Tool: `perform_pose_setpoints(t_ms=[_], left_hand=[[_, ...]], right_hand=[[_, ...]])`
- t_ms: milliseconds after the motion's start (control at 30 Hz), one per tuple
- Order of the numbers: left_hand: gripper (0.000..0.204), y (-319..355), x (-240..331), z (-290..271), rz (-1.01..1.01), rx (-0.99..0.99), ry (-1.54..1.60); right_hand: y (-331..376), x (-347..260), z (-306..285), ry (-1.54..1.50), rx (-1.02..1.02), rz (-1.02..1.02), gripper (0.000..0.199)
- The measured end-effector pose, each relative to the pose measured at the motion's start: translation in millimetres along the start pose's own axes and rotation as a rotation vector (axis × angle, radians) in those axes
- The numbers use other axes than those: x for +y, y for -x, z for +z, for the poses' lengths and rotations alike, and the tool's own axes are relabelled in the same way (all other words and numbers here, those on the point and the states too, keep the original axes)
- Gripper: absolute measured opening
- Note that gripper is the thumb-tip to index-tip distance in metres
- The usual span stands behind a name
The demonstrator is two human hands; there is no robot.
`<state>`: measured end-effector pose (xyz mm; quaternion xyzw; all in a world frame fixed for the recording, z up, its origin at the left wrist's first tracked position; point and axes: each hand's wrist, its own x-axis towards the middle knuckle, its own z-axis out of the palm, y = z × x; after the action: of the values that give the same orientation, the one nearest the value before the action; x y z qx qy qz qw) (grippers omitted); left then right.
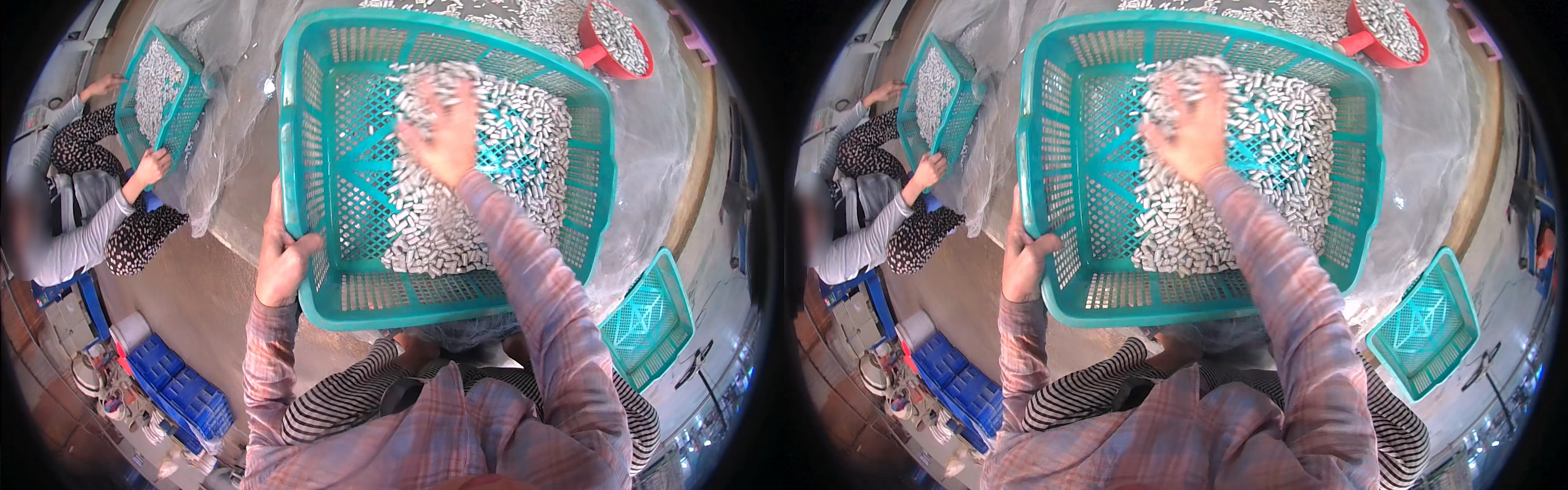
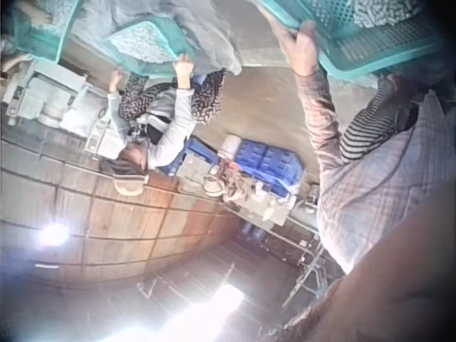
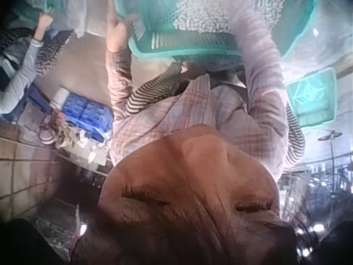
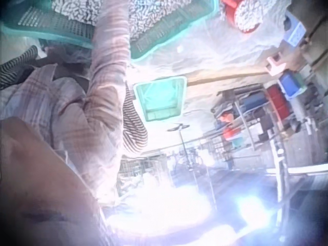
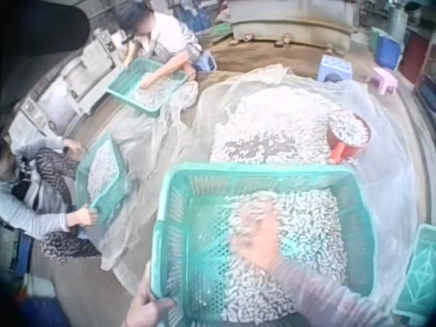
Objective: The person sorts small white pellets by hand in a green basket, shaking and sifting them to separate or inspect them. They use a red scoop to transfer pellets from a large pile on a tarp into the basket and continue sorting by hand.
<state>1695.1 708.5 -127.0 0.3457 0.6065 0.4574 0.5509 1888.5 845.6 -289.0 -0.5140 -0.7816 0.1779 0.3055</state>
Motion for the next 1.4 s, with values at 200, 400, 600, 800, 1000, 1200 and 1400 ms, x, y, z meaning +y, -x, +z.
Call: perform_pose_setpoints(t_ms=[200,400,600,800,1000,1200,1400], left_hand=[[0.092,6,-13,-7,-0.026,0.037,-0.001],[0.092,7,-24,-14,-0.031,0.039,0.024],[0.092,0,-26,-16,-0.029,0.049,0.023],[0.093,-10,-36,-23,-0.019,0.070,-0.001],[0.095,-13,-53,-28,0.035,0.074,-0.041],[0.095,-21,-37,-17,-0.003,0.040,0.003],[0.094,-17,-19,-12,0.010,0.062,-0.041]], right_hand=[[97,-35,-63,-0.101,-0.698,-0.488,0.064],[76,92,-99,0.346,-0.484,-0.091,0.068],[1,-15,20,0.077,-0.062,0.015,0.073],[96,-65,-15,-0.124,-0.718,-0.564,0.060],[93,95,-98,0.332,-0.615,-0.095,0.068],[-9,31,20,0.286,0.002,0.074,0.071],[73,-63,-7,-0.141,-0.585,-0.465,0.063]])
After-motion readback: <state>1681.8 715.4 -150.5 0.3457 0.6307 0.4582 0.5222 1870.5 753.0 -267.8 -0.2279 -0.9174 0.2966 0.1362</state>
